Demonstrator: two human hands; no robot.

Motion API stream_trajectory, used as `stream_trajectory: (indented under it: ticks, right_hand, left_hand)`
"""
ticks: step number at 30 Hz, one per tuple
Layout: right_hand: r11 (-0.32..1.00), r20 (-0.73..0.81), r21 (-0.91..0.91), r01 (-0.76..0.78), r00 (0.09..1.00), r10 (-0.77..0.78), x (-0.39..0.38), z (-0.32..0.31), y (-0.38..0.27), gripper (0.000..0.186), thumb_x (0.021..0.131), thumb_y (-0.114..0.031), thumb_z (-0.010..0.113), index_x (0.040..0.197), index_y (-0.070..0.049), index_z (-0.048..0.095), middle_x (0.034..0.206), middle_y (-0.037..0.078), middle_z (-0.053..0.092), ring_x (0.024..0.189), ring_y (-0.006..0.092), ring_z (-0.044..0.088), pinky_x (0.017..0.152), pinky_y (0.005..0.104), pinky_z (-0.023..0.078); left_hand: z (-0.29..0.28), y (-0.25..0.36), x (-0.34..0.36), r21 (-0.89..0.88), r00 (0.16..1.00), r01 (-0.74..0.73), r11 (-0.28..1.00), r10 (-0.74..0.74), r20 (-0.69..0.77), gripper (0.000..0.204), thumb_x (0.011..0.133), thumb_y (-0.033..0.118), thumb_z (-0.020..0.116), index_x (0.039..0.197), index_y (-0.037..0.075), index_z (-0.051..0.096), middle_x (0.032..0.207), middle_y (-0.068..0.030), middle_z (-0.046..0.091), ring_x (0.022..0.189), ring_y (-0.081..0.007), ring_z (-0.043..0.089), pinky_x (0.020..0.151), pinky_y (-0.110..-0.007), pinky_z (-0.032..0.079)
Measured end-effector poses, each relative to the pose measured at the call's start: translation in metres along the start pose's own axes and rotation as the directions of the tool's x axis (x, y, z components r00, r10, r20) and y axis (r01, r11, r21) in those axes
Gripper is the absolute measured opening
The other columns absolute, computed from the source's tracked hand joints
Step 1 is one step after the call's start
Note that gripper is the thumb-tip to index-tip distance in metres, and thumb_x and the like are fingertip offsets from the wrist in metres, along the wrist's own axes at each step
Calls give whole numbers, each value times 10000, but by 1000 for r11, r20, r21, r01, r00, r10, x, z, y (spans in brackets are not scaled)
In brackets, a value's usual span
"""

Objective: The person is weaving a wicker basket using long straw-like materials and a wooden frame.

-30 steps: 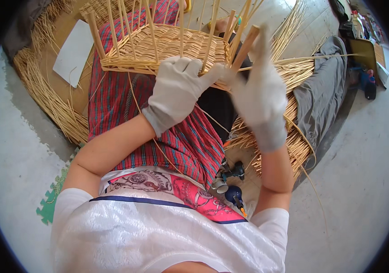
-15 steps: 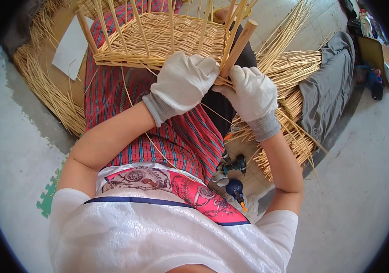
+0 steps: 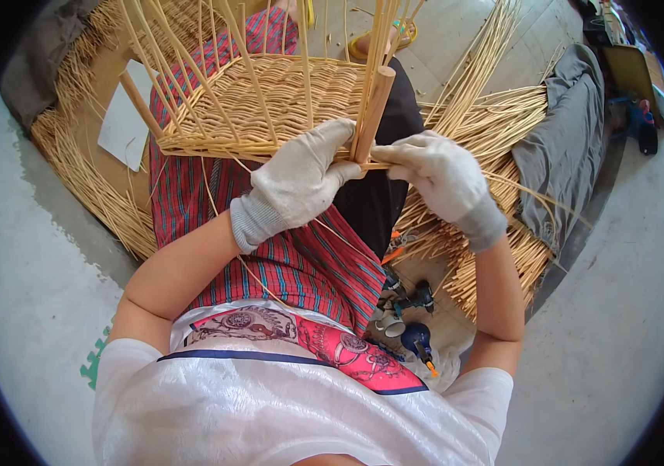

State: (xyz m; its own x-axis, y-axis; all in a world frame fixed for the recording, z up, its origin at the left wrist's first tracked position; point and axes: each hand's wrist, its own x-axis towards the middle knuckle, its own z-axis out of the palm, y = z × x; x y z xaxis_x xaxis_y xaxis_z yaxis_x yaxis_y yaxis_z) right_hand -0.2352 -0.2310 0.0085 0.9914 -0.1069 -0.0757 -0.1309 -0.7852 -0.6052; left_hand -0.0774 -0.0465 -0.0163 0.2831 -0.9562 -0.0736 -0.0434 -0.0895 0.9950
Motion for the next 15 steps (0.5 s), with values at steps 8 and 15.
stream_trajectory:
  ticks: [8,15]
  right_hand:
    - [988,-476,-50,-145,874,104,50,27,35,1072,535,-449,934,1491,-199,519,1484,177,503,1330,397,506,1132,484,420]
    - [978,-523,-165,-126,852,22,32,31,-9,658,629,-270,871,1261,-187,708,1274,102,647,1239,367,567,1062,484,462]
  left_hand:
    - [0,5,4,10,990,139,990,-140,4,298,927,-50,677,1211,-14,595,1054,-66,654,1036,-159,665,955,-323,549]
    - [-12,1,-1,110,992,127,986,-129,10,324,922,-30,691,1232,-16,598,1110,-107,656,1059,-169,669,961,-330,546]
